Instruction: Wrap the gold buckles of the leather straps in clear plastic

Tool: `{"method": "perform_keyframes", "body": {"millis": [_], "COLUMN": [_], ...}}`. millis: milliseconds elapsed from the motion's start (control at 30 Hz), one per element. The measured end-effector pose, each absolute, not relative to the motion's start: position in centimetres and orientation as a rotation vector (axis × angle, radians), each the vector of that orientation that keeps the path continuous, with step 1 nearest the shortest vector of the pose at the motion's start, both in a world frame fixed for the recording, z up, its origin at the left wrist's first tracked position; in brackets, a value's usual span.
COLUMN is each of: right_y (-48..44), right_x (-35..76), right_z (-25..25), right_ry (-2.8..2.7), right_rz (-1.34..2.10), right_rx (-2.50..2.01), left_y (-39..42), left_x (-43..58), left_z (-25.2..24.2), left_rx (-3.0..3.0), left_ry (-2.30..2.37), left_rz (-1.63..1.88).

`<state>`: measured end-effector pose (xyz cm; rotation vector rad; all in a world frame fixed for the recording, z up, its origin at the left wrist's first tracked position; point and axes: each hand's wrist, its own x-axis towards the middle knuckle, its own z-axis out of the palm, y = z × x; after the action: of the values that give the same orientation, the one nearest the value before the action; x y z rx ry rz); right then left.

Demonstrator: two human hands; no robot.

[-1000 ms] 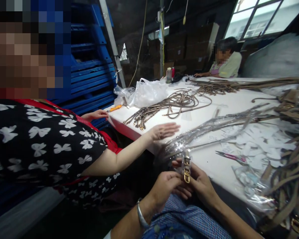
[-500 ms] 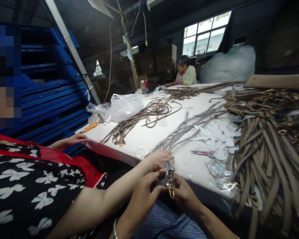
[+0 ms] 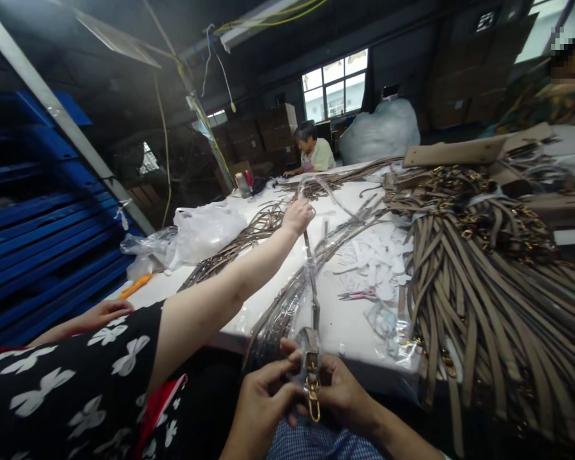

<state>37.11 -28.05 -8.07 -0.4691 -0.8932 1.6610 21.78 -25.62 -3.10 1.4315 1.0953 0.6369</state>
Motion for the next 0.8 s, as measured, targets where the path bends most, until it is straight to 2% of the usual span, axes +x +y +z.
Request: {"method": "perform_keyframes", "body": {"millis": [233, 600, 800], "right_y": [-27.7, -28.5, -28.2], "right_x": [37.8, 43.1, 48.0], "right_z": [-9.0, -5.4, -4.9], "right_ry": [-1.008, -1.564, -1.779], "right_rz": [1.530, 0.919, 0.191], "right_rx": [-0.602, -1.017, -1.171], "left_y": [-24.9, -24.1, -21.7], "left_x": [22.2, 27.1, 28.5], "left_z": [-5.0, -4.3, -3.8], "left_rx": [1.429, 1.233, 1.152], "left_ry": [1.075, 0.927, 0.872], "left_rz": [0.781, 0.753, 0.911]}}
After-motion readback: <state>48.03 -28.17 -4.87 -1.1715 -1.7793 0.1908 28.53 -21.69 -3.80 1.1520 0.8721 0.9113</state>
